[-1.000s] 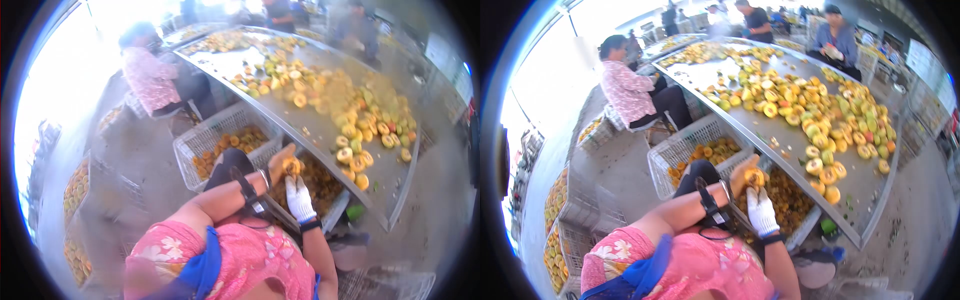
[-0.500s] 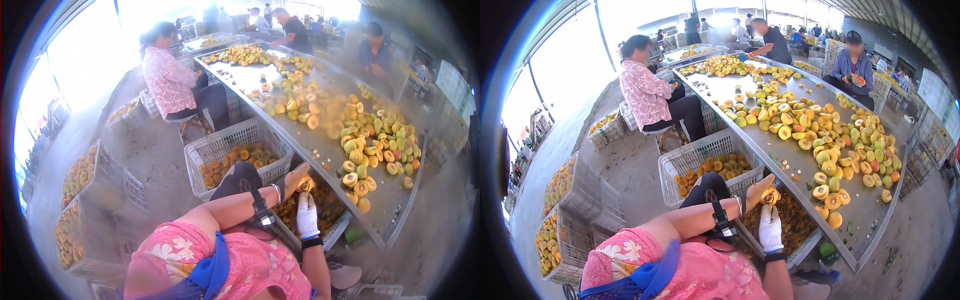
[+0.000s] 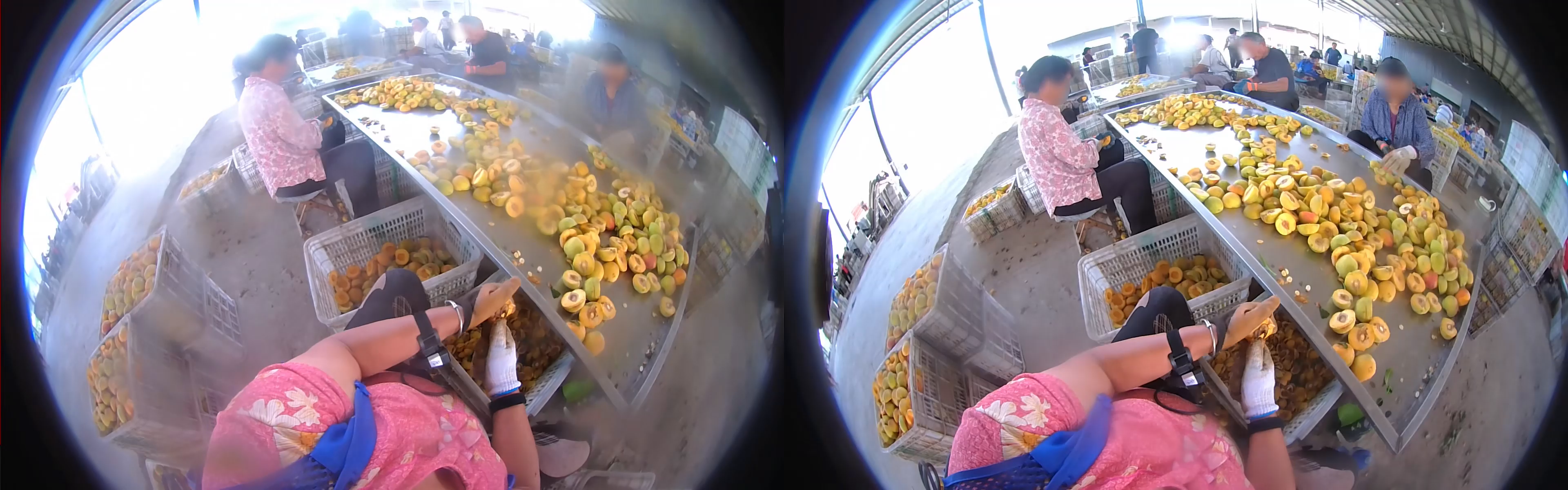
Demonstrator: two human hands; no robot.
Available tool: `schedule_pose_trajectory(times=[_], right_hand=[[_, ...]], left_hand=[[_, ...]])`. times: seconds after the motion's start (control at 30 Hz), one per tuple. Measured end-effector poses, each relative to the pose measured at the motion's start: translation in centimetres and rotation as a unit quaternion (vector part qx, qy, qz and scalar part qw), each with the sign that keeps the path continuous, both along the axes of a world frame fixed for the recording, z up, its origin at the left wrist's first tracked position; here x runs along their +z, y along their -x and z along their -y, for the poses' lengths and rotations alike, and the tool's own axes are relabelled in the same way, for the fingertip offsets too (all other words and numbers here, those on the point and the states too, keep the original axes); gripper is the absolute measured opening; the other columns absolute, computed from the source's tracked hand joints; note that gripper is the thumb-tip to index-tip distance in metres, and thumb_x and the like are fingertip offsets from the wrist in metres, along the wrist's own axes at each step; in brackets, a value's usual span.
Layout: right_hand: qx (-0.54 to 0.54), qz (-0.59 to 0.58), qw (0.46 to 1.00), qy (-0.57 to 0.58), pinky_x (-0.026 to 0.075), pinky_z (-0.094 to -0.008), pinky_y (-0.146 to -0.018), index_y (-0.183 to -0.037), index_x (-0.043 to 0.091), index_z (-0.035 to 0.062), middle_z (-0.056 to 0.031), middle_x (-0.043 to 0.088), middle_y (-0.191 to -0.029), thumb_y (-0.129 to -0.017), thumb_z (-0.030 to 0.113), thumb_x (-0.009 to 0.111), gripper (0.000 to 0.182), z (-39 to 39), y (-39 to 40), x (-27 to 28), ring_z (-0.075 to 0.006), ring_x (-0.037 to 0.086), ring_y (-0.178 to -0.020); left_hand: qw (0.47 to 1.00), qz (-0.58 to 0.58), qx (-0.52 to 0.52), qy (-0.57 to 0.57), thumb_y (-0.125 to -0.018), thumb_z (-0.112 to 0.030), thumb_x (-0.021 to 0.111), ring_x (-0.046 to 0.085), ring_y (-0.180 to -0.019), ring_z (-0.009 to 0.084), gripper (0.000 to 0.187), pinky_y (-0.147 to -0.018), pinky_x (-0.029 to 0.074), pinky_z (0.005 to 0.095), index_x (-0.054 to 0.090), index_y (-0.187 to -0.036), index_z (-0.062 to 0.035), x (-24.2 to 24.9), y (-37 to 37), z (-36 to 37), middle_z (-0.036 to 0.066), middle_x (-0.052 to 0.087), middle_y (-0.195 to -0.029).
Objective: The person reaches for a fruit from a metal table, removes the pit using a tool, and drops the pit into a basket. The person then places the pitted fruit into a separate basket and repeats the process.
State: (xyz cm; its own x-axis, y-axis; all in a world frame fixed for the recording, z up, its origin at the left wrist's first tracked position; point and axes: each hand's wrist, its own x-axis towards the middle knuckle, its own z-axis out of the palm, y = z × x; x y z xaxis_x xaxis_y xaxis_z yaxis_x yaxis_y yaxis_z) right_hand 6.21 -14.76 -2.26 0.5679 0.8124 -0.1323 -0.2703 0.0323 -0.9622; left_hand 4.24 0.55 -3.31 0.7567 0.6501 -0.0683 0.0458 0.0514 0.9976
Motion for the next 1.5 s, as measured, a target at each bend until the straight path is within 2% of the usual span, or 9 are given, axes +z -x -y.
schedule_pose_trajectory(times=[0.37,0.57,0.77,0.87,0.93,1.07,1.23,1.37,1.5], right_hand=[[0.040,-0.015,0.999,0.018,0.038,-0.0241,-0.041,-0.101,0.058,0.0170,0.0044,0.052,-0.066,-0.104,0.046,0.046,0.032,-0.3,-0.9,-3.5,-0.0089,0.049,-0.049],[-0.014,-0.073,0.996,-0.058,0.041,-0.0230,-0.045,-0.114,0.060,0.0126,0.0043,0.056,-0.073,-0.105,0.042,0.043,0.035,-0.6,-0.4,-1.8,-0.0090,0.051,-0.053],[0.165,-0.196,0.966,-0.018,0.041,-0.0236,-0.043,-0.112,0.059,0.0124,0.0035,0.058,-0.075,-0.104,0.046,0.045,0.038,2.4,-1.5,2.9,-0.0112,0.051,-0.051],[-0.019,0.154,0.987,-0.040,0.045,-0.0237,-0.050,-0.117,0.059,0.0103,0.0015,0.062,-0.083,-0.103,0.048,0.046,0.042,-0.1,-1.2,-1.8,-0.0110,0.055,-0.060],[-0.030,0.045,0.997,-0.056,0.047,-0.0236,-0.058,-0.120,0.059,0.0084,-0.0001,0.064,-0.091,-0.103,0.047,0.046,0.044,-1.0,-1.2,-3.2,-0.0095,0.057,-0.069],[0.043,-0.073,0.996,-0.004,0.040,-0.0231,-0.041,-0.116,0.061,0.0119,0.0002,0.064,-0.085,-0.104,0.046,0.046,0.039,-0.1,-1.5,-1.5,-0.0090,0.053,-0.051],[0.066,0.058,0.996,-0.012,0.045,-0.0248,-0.085,-0.129,0.057,0.0016,-0.0005,0.062,-0.110,-0.103,0.040,0.052,0.047,0.5,-1.4,0.5,-0.0091,0.053,-0.096],[0.058,0.021,0.997,-0.041,0.033,-0.0239,-0.041,-0.104,0.059,0.0137,0.0049,0.050,-0.066,-0.102,0.042,0.053,0.029,0.2,-1.0,0.3,-0.0066,0.042,-0.046],[0.088,-0.071,0.993,-0.031,0.028,-0.0227,-0.035,-0.098,0.058,0.0174,0.0058,0.047,-0.061,-0.101,0.048,0.053,0.031,0.5,-1.0,0.1,-0.0061,0.037,-0.039]], left_hand=[[0.962,0.107,0.014,0.252,-0.099,-0.046,0.055,0.058,-0.054,0.0216,0.050,-0.051,0.050,0.0346,0.063,-0.080,-0.0009,6.0,1.7,2.2,0.013,0.061,-0.072],[0.972,0.167,0.087,-0.142,-0.100,-0.030,0.059,0.048,-0.071,0.0067,0.029,-0.063,0.042,0.0235,0.060,-0.095,-0.0009,4.2,0.9,5.0,-0.001,0.052,-0.078],[0.944,0.138,-0.049,0.295,-0.102,-0.040,0.055,0.058,-0.064,0.0147,0.041,-0.060,0.048,0.0286,0.060,-0.088,-0.0021,8.6,2.2,3.6,0.007,0.061,-0.080],[0.971,0.155,-0.076,0.165,-0.103,-0.040,0.053,0.063,-0.067,0.0165,0.042,-0.062,0.051,0.0286,0.063,-0.091,-0.0008,6.3,1.3,2.6,0.008,0.065,-0.083],[0.982,0.182,0.008,-0.056,-0.103,-0.034,0.056,0.063,-0.071,0.0150,0.035,-0.062,0.050,0.0275,0.063,-0.097,-0.0007,3.9,-0.5,3.5,0.005,0.065,-0.085],[0.971,0.215,0.102,-0.002,-0.101,-0.033,0.058,0.063,-0.073,0.0156,0.031,-0.064,0.052,0.0288,0.063,-0.101,-0.0017,3.3,-1.0,4.4,0.005,0.064,-0.086],[0.954,0.125,0.046,0.267,-0.098,-0.049,0.057,0.068,-0.074,0.0253,0.049,-0.060,0.058,0.0387,0.063,-0.099,-0.0004,7.5,1.2,3.4,0.013,0.065,-0.086],[0.977,0.145,0.023,0.154,-0.100,-0.046,0.055,0.066,-0.061,0.0239,0.051,-0.056,0.056,0.0356,0.065,-0.089,0.0023,6.4,0.9,2.5,0.014,0.067,-0.076],[0.991,0.120,-0.045,0.049,-0.102,-0.043,0.053,0.063,-0.053,0.0219,0.053,-0.050,0.051,0.0307,0.066,-0.079,0.0033,6.6,0.7,2.0,0.014,0.066,-0.066]])
